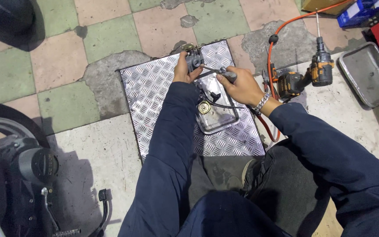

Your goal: Cleaning and disassembling a motorcycle carburetor using spray cleaner and a screwdriver

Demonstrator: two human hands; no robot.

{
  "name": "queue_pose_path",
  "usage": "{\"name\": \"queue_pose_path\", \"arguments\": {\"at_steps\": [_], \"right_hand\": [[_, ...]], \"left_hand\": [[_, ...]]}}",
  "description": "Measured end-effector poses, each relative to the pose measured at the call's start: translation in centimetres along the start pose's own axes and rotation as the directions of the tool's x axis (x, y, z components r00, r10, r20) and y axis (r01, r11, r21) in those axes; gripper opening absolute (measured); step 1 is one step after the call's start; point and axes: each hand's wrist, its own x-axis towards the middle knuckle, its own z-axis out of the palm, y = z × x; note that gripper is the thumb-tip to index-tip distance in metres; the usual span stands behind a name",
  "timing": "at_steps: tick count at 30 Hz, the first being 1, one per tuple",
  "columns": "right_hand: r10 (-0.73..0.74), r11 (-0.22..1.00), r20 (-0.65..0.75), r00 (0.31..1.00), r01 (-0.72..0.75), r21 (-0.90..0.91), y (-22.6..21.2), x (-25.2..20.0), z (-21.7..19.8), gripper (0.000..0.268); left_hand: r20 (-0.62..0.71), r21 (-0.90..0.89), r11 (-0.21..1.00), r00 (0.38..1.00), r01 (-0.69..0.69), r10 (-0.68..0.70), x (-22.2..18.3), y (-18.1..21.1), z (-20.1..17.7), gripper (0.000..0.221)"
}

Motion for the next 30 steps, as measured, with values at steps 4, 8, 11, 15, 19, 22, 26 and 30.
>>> {"name": "queue_pose_path", "arguments": {"at_steps": [4, 8, 11, 15, 19, 22, 26, 30], "right_hand": [[-0.017, 0.999, -0.011, 1.0, 0.017, -0.031, -0.4, -0.1, 0.6, 0.027], [-0.002, 1.0, -0.025, 1.0, 0.001, -0.024, -0.7, -0.2, 0.5, 0.027], [-0.012, 1.0, -0.103, 0.995, 0.014, 0.02, -0.5, -0.1, -0.1, 0.027], [-0.047, 0.995, -0.175, 0.983, 0.061, 0.08, -0.9, -0.3, -0.7, 0.027], [-0.055, 0.992, -0.188, 0.981, 0.075, 0.101, -1.2, 0.1, -0.9, 0.028], [-0.077, 0.991, -0.169, 0.983, 0.094, 0.099, -1.7, 0.1, -1.2, 0.026], [-0.043, 0.989, -0.171, 0.984, 0.066, 0.13, -2.1, 0.1, -1.9, 0.027], [-0.024, 0.987, -0.162, 0.987, 0.049, 0.152, -1.2, 0.0, -2.4, 0.024]], "left_hand": [[0.009, -0.024, 1.0, 1.0, 0.008, -0.008, 1.1, -0.2, -0.2, 0.072], [0.02, -0.036, 0.999, 1.0, 0.008, -0.007, 1.3, 0.1, -0.9, 0.064], [0.053, -0.01, 1.0, 0.999, -0.002, 0.002, 0.3, 0.9, -1.1, 0.062], [0.098, 0.019, 0.999, 0.995, -0.034, 0.032, 1.0, 0.5, -1.2, 0.063], [0.18, 0.029, 0.997, 0.981, -0.075, 0.069, 2.4, -0.2, -1.9, 0.062], [0.24, 0.022, 0.988, 0.96, -0.151, 0.142, 3.0, -0.6, -2.3, 0.06], [0.31, 0.015, 0.977, 0.93, -0.213, 0.198, 2.5, -0.1, -2.8, 0.072], [0.388, -0.002, 0.949, 0.874, -0.316, 0.292, 4.4, -0.6, -4.5, 0.077]]}}
